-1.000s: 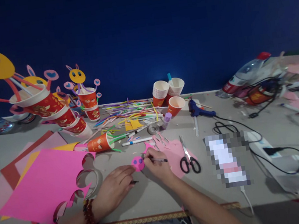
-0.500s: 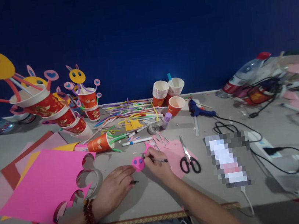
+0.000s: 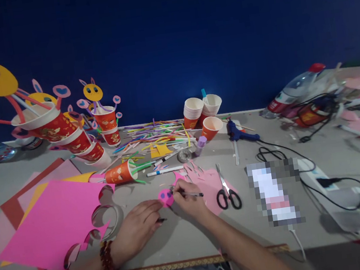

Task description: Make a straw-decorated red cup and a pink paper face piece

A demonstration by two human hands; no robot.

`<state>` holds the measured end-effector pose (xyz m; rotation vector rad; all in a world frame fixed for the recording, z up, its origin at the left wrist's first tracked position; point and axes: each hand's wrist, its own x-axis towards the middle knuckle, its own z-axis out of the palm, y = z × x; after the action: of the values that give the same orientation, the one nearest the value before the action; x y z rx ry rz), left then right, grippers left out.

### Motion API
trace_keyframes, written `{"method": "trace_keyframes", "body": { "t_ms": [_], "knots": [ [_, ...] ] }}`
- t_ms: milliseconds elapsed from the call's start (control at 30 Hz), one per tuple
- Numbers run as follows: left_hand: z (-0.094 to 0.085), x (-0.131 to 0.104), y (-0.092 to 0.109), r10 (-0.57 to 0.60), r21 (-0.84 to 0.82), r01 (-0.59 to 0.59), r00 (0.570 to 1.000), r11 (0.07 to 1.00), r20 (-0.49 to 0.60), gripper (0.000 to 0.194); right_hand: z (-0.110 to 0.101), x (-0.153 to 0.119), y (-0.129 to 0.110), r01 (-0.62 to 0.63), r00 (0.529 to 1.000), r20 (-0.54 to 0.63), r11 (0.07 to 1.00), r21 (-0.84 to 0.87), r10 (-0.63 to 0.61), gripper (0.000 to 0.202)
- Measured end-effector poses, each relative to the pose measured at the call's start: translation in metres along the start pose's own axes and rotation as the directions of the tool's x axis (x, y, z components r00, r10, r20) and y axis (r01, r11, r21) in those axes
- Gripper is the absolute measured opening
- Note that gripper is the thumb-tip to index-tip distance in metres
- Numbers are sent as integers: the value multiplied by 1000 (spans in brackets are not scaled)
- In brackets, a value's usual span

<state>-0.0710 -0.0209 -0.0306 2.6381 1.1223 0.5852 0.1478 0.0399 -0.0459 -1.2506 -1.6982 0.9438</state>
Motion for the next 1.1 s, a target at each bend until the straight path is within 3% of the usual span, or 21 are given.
{"method": "trace_keyframes", "body": {
  "t_ms": [567,800,1100],
  "knots": [
    [-1,0,1,-4,10,4,1000,1000,5,10,-3,2,-5,-34,999,-37,991,127,39,10],
    [-2,1,1,-11,-29,11,1000,1000,-12,8,-1,4,0,-92,991,-64,950,298,116,3],
    [-4,1,3,15,-22,-15,999,1000,-29,8,-4,6,1,-42,996,-60,966,254,59,12]
  ]
}}
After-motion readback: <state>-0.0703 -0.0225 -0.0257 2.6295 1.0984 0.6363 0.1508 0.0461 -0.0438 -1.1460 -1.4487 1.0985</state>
